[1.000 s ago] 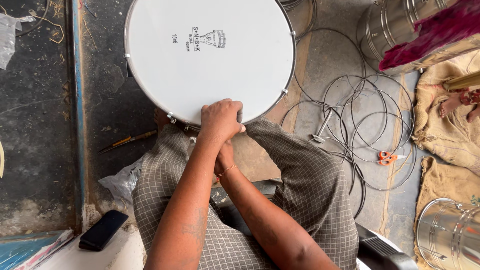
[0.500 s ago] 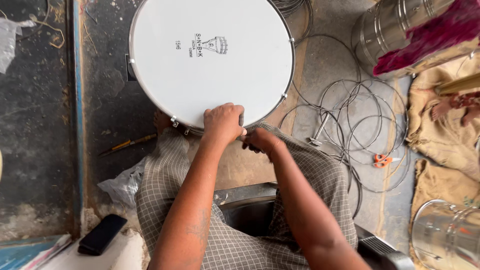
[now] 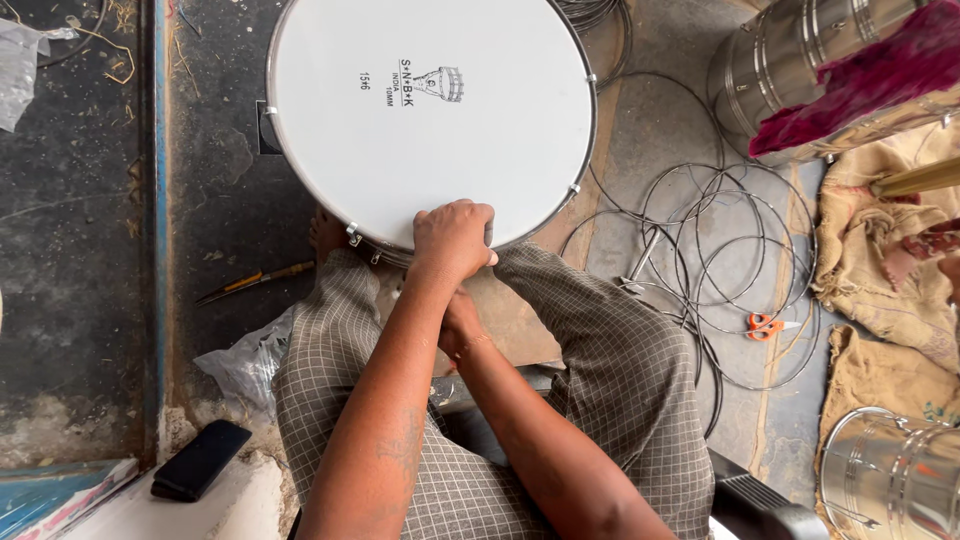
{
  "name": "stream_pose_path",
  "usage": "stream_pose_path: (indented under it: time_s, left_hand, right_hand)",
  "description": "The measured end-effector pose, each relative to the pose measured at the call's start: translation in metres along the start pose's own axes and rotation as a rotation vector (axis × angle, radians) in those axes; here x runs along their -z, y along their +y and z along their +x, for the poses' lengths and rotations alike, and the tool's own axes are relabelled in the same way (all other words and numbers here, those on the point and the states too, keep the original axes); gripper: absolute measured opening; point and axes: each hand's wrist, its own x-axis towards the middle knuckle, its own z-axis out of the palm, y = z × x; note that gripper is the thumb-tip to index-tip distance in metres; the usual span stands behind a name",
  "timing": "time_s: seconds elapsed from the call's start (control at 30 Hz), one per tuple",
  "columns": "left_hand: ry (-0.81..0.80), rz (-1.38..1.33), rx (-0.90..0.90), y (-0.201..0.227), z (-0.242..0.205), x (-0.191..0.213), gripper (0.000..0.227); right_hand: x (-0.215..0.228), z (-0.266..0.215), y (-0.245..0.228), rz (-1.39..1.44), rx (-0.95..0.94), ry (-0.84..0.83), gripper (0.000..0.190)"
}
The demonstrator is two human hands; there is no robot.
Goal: The person uses a drum key to tighten the tension rods on a white drum head. They systematically move around the drum, turning the key to secure the head to the shell.
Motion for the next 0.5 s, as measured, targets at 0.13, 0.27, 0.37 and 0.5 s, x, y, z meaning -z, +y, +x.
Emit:
stream_pose_path:
  time_s: [0.13,0.27,0.37,0.5]
  left_hand:
    - [-0.009,0.0,0.015,0.0,0.0,0.001,0.032]
    - [-0.038,0.011,0.026,0.002,0.001,0.001,0.03]
    - [-0.052,0.011,0.028,0.003,0.001,0.003,0.03]
    - [-0.027,0.022,0.027,0.003,-0.002,0.004,0.03]
  right_hand:
    - [-0.005,0.001,0.001,-0.017,0.021,0.115,0.026]
    - [0.029,-0.017,-0.04,-0.482,-0.055,0.079,0.023]
    - [0.049,-0.016,-0.125,-1.051,-0.289,0.097,0.028]
    - [0.04,0.0,-0.149,-1.399,-0.334,0.099,0.031]
